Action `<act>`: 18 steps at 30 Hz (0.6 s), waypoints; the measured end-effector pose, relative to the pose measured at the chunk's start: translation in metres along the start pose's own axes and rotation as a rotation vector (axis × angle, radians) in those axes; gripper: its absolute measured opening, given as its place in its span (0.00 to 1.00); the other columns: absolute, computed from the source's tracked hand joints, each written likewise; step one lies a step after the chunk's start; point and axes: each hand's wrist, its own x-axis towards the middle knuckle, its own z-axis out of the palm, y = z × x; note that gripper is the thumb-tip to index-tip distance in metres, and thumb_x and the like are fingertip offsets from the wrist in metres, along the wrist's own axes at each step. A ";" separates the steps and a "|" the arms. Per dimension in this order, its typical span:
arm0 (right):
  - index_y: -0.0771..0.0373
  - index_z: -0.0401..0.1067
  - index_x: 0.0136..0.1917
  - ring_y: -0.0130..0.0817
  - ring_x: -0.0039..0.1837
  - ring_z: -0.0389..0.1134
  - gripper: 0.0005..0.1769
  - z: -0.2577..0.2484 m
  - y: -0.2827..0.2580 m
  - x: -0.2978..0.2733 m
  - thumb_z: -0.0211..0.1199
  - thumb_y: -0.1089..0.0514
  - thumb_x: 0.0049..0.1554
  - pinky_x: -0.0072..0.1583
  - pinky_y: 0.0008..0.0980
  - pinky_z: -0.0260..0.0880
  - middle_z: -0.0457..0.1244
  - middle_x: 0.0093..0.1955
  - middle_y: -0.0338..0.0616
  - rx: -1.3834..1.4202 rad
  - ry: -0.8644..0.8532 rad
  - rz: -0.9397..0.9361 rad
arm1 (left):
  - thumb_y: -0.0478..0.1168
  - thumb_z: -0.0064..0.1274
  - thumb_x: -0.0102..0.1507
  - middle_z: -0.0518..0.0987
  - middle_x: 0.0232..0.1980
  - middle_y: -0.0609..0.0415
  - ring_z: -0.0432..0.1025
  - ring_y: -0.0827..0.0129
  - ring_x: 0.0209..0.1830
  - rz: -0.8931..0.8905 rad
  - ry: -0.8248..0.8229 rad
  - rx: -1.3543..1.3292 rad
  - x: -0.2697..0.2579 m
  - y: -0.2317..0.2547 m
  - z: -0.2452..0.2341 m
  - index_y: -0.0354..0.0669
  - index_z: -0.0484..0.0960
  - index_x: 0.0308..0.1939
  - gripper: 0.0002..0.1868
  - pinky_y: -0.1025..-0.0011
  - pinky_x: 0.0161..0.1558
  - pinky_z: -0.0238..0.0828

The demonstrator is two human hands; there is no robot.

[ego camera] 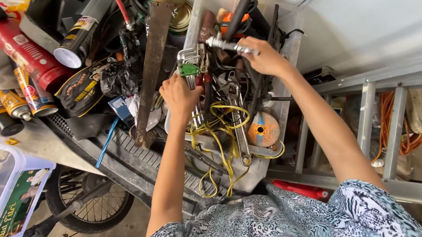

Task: The person sorts through a cluttered collection of tools and supplies on a workbench. They move spray cans, a red fire extinguisher, a white cloth, and a yellow extension cord, then pick up and place back various hand tools including wrenches, pliers, and a pressure gauge.

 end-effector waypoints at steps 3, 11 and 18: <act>0.62 0.70 0.50 0.41 0.50 0.67 0.05 -0.024 -0.020 -0.007 0.60 0.70 0.66 0.55 0.47 0.67 0.65 0.43 0.48 0.227 0.149 -0.103 | 0.57 0.70 0.43 0.83 0.51 0.42 0.74 0.48 0.51 -0.028 0.006 -0.020 -0.002 -0.001 -0.002 0.34 0.85 0.44 0.35 0.49 0.53 0.66; 0.61 0.67 0.54 0.46 0.65 0.64 0.09 -0.052 0.017 0.009 0.58 0.71 0.64 0.74 0.58 0.58 0.63 0.58 0.49 -0.360 0.014 -0.578 | 0.49 0.66 0.50 0.72 0.43 0.50 0.62 0.60 0.41 -0.268 -0.188 -0.209 0.006 0.011 -0.037 0.41 0.69 0.28 0.21 0.60 0.41 0.59; 0.37 0.67 0.67 0.38 0.76 0.61 0.27 -0.017 0.124 -0.012 0.60 0.63 0.58 0.78 0.48 0.56 0.64 0.62 0.36 -0.914 0.011 -0.812 | 0.46 0.66 0.44 0.83 0.47 0.45 0.79 0.49 0.51 -0.379 -0.126 -0.554 0.004 -0.029 0.004 0.35 0.83 0.52 0.33 0.55 0.50 0.75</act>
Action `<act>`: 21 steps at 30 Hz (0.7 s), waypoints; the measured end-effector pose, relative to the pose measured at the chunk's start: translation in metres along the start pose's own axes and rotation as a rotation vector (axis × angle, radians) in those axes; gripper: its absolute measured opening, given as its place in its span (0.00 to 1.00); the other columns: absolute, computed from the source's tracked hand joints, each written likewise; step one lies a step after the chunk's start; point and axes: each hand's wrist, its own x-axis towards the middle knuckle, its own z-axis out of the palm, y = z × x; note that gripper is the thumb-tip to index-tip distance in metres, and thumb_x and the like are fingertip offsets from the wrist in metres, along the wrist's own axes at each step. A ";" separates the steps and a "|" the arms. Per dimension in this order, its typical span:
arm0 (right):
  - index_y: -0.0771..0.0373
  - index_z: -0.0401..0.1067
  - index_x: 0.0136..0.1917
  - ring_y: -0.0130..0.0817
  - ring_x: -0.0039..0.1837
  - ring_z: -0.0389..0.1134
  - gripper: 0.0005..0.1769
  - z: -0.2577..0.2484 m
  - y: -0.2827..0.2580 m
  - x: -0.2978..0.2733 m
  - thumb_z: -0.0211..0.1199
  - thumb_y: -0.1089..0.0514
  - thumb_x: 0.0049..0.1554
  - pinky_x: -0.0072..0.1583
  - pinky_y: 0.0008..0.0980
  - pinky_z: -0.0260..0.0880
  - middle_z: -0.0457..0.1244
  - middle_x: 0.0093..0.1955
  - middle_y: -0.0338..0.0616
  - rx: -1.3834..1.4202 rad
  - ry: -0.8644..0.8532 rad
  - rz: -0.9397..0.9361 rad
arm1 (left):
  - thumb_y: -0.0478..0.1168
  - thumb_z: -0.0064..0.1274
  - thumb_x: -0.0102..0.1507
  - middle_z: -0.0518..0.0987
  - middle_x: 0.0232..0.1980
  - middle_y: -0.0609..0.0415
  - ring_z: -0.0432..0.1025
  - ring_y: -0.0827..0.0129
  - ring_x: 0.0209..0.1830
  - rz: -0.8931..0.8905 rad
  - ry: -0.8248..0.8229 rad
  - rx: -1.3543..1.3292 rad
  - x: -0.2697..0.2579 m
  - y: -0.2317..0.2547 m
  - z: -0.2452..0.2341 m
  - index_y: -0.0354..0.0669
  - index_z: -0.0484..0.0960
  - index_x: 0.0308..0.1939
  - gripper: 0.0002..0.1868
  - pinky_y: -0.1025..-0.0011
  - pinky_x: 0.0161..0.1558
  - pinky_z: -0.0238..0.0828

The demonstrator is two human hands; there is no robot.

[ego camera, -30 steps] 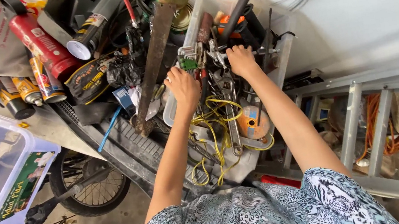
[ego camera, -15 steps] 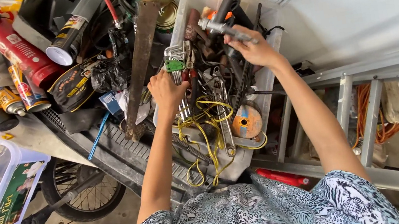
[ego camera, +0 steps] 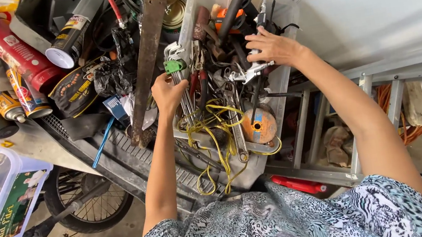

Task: The person sorts through a cluttered collection of tools and supplies on a workbench. They move spray cans, a red fire extinguisher, a white cloth, and a yellow extension cord, then pick up and place back various hand tools including wrenches, pliers, and a pressure gauge.

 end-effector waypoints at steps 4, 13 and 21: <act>0.33 0.67 0.64 0.36 0.77 0.61 0.28 -0.015 0.009 0.005 0.62 0.62 0.55 0.77 0.42 0.61 0.63 0.68 0.32 -0.102 -0.074 -0.058 | 0.43 0.70 0.46 0.84 0.45 0.42 0.80 0.46 0.48 -0.040 -0.044 -0.044 -0.008 0.027 -0.017 0.29 0.79 0.58 0.38 0.56 0.48 0.78; 0.46 0.74 0.52 0.32 0.55 0.66 0.18 -0.010 -0.039 0.076 0.54 0.63 0.52 0.51 0.31 0.68 0.63 0.49 0.31 -0.039 -0.059 0.399 | 0.29 0.64 0.45 0.73 0.60 0.27 0.74 0.33 0.57 0.165 0.122 -0.293 -0.038 0.027 -0.014 0.22 0.73 0.60 0.39 0.51 0.60 0.74; 0.80 0.55 0.63 0.68 0.53 0.70 0.44 0.099 -0.118 0.172 0.70 0.42 0.54 0.33 0.56 0.76 0.59 0.56 0.76 0.829 -0.774 1.215 | 0.23 0.61 0.56 0.60 0.72 0.41 0.78 0.57 0.45 0.216 0.162 -0.585 -0.044 0.006 -0.009 0.26 0.66 0.67 0.36 0.69 0.40 0.81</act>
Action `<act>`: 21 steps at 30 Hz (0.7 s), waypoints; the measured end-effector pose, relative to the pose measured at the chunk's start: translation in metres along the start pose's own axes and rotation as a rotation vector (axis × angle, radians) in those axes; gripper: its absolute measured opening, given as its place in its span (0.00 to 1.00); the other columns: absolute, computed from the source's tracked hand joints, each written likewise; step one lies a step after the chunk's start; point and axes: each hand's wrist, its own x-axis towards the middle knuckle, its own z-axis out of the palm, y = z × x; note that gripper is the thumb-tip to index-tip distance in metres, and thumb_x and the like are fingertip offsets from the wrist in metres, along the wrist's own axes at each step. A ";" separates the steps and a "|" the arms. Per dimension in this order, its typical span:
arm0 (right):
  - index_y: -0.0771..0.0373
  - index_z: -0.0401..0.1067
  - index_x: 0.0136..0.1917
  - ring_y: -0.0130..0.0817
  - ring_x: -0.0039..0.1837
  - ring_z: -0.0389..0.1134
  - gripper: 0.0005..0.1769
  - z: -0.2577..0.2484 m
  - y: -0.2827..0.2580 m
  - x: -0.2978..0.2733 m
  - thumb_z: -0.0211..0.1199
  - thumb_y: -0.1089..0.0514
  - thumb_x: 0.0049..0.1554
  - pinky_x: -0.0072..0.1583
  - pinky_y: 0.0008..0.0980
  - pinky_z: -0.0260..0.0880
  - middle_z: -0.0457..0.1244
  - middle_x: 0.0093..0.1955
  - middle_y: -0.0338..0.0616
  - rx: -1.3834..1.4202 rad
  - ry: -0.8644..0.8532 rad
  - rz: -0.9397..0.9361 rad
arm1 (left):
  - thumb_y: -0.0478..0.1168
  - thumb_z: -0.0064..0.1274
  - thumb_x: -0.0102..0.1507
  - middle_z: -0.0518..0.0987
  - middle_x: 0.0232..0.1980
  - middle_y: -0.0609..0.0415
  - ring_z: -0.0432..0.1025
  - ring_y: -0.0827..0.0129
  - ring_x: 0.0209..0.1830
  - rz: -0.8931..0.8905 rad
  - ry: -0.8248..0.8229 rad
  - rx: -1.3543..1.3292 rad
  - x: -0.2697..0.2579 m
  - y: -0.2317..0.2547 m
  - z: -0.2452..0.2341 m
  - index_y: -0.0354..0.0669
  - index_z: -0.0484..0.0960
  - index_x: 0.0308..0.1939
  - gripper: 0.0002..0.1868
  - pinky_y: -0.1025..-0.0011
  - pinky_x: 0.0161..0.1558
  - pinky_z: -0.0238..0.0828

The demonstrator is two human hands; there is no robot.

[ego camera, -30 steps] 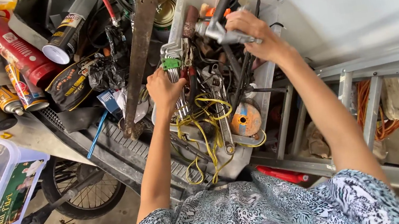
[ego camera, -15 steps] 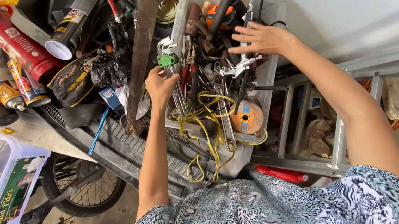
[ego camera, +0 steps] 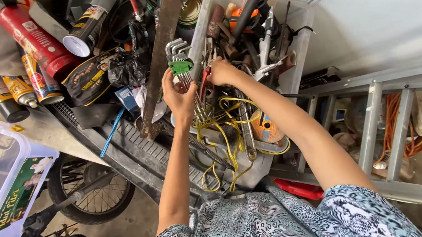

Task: The person sorts through a cluttered collection of tools and supplies on a workbench. They move spray cans, a red fire extinguisher, a white cloth, and a yellow extension cord, then pick up and place back various hand tools including wrenches, pliers, and a pressure gauge.

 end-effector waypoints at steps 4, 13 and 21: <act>0.78 0.63 0.61 0.67 0.57 0.71 0.37 -0.020 -0.010 -0.023 0.67 0.45 0.54 0.48 0.58 0.77 0.67 0.53 0.70 -0.093 0.065 -0.097 | 0.24 0.63 0.55 0.60 0.73 0.46 0.78 0.62 0.43 -0.003 0.039 -0.046 0.006 -0.020 -0.016 0.30 0.67 0.68 0.37 0.74 0.41 0.83; 0.83 0.51 0.71 0.74 0.60 0.67 0.31 -0.092 -0.018 -0.020 0.52 0.62 0.59 0.55 0.61 0.75 0.61 0.58 0.83 -0.039 0.171 -0.087 | 0.27 0.65 0.56 0.63 0.71 0.44 0.78 0.60 0.47 -0.124 0.027 -0.148 0.012 -0.012 -0.002 0.31 0.70 0.66 0.35 0.70 0.47 0.84; 0.81 0.67 0.61 0.43 0.35 0.75 0.30 -0.099 -0.005 -0.012 0.50 0.47 0.67 0.39 0.36 0.78 0.70 0.38 0.57 0.407 0.066 0.019 | 0.31 0.69 0.59 0.66 0.71 0.44 0.74 0.43 0.58 -0.070 -0.136 -0.131 0.036 -0.006 0.016 0.34 0.74 0.65 0.32 0.61 0.51 0.82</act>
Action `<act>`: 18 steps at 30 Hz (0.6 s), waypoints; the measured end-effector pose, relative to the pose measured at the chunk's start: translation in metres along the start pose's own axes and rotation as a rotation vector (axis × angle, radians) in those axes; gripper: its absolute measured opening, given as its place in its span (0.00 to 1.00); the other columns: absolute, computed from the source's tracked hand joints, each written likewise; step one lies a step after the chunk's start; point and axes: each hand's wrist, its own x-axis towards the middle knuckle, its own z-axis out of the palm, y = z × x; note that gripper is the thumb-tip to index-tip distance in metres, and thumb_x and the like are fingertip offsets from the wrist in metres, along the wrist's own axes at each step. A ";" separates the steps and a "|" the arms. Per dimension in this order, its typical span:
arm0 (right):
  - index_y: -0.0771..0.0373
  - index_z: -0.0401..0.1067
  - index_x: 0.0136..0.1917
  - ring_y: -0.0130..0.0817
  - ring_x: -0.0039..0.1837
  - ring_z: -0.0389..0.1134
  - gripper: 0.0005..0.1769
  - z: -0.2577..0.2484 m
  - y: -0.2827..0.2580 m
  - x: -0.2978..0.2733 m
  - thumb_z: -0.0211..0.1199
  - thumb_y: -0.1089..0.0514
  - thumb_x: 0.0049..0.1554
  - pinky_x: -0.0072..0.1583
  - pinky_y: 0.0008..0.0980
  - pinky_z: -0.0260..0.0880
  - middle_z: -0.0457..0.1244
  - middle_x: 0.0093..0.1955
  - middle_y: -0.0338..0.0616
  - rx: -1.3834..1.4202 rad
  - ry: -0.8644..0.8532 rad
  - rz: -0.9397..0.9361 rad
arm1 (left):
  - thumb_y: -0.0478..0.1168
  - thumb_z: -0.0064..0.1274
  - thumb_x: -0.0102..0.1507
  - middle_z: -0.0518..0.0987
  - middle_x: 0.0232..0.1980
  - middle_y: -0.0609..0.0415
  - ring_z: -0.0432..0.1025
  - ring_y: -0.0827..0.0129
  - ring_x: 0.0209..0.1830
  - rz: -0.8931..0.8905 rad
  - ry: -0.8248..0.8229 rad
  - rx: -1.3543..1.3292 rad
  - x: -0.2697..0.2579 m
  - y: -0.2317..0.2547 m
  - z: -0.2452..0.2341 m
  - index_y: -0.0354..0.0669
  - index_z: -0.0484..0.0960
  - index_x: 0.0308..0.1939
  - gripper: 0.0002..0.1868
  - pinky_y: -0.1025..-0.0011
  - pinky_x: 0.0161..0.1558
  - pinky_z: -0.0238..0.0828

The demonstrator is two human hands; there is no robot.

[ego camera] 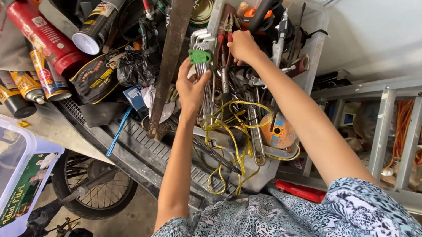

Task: The person sorts through a cluttered collection of tools and supplies on a workbench. They move spray cans, a red fire extinguisher, a white cloth, and a yellow extension cord, then pick up and place back various hand tools including wrenches, pliers, and a pressure gauge.

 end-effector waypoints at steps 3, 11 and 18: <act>0.74 0.72 0.55 0.50 0.36 0.75 0.15 -0.027 -0.027 -0.056 0.50 0.61 0.65 0.39 0.43 0.78 0.70 0.40 0.61 -0.128 -0.030 -0.088 | 0.34 0.73 0.58 0.67 0.70 0.43 0.71 0.38 0.63 0.082 -0.105 0.067 0.030 0.007 0.018 0.35 0.75 0.66 0.34 0.55 0.59 0.77; 0.74 0.73 0.56 0.46 0.30 0.72 0.16 -0.063 0.008 -0.097 0.56 0.59 0.61 0.28 0.33 0.76 0.69 0.37 0.59 -0.064 0.183 -0.131 | 0.43 0.70 0.51 0.74 0.61 0.43 0.74 0.47 0.62 0.118 -0.024 0.600 0.105 -0.105 0.077 0.33 0.79 0.56 0.32 0.54 0.66 0.69; 0.74 0.71 0.58 0.56 0.40 0.74 0.31 -0.021 0.011 -0.042 0.72 0.44 0.56 0.40 0.48 0.77 0.67 0.36 0.60 -0.722 0.498 -0.459 | 0.43 0.70 0.51 0.76 0.60 0.47 0.74 0.51 0.62 0.048 0.089 0.574 0.092 -0.091 0.071 0.37 0.81 0.55 0.30 0.57 0.66 0.69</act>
